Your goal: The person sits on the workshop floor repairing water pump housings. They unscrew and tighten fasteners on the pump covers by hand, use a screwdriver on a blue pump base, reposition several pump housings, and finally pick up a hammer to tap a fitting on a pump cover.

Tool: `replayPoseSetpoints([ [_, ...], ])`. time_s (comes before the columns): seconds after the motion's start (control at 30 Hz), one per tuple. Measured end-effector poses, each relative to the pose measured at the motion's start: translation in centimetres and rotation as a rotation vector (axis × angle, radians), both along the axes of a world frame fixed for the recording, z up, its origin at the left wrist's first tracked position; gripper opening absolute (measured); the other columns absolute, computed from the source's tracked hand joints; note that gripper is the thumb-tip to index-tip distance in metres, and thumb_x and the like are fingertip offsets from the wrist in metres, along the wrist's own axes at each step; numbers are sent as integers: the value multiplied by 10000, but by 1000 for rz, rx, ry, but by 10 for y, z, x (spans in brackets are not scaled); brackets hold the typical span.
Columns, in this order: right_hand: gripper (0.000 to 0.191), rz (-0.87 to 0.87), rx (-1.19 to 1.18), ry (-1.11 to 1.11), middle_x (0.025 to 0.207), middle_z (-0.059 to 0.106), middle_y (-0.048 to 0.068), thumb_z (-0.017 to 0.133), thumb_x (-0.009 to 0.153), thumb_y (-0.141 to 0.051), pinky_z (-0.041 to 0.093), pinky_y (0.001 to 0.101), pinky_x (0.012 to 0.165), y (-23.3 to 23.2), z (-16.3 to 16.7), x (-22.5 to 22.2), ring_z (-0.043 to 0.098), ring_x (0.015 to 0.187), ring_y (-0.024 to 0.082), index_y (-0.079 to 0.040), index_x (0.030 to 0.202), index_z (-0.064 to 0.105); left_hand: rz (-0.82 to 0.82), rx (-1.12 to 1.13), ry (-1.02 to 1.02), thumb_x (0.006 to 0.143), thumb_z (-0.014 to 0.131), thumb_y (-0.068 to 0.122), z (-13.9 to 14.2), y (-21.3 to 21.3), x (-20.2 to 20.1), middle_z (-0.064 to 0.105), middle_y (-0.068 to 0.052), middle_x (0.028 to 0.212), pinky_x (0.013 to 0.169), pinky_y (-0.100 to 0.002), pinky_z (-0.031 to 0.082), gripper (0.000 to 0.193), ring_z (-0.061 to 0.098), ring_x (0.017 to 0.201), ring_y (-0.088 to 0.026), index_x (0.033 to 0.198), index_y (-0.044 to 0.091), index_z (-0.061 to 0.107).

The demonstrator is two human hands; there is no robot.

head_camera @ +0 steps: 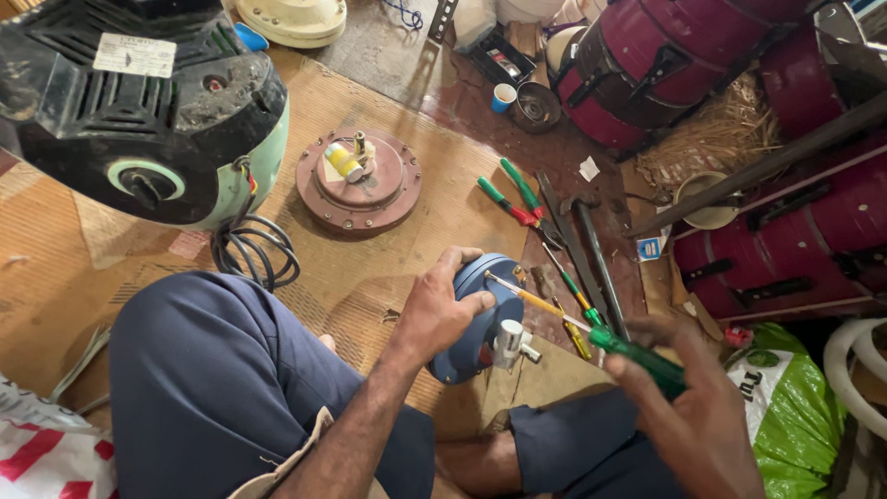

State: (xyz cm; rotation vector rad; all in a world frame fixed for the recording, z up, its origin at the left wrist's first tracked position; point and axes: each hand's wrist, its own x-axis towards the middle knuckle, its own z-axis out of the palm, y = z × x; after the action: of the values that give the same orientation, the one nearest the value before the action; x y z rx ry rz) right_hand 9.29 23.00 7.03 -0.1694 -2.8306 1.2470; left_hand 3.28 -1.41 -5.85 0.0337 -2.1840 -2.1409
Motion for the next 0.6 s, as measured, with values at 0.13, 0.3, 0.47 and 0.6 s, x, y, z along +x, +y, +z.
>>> replayPoseSetpoints([
  [0.13,299,151,271,316,832,590,46,739,907,-243,418,254,453,2,-3,4,555,539,83,-23,1105,695,-18,-1,-7,740,786,162,3,2,1,754,-152,1107,920,-359,564,554,751,1041,-257,1261,73,621],
  [0.3,216,-107,18,-97,692,574,133,692,1032,-212,346,342,430,4,-3,-4,470,484,169,-44,1163,727,-4,-23,16,735,791,149,3,4,1,748,-161,1114,925,-371,554,553,737,1053,-270,1257,69,629],
  [0.47,322,272,415,413,771,592,51,689,941,-302,423,251,524,8,2,-2,539,629,94,1,1048,663,-4,3,-10,739,776,151,1,4,0,754,-160,1100,921,-364,564,552,750,1039,-267,1261,68,618],
  [0.6,350,-132,97,-64,677,622,119,639,1015,-327,372,352,420,3,-3,-7,491,469,197,8,1071,725,12,-49,-9,749,788,158,-1,5,0,743,-178,1124,929,-374,544,555,720,1064,-289,1272,64,626],
])
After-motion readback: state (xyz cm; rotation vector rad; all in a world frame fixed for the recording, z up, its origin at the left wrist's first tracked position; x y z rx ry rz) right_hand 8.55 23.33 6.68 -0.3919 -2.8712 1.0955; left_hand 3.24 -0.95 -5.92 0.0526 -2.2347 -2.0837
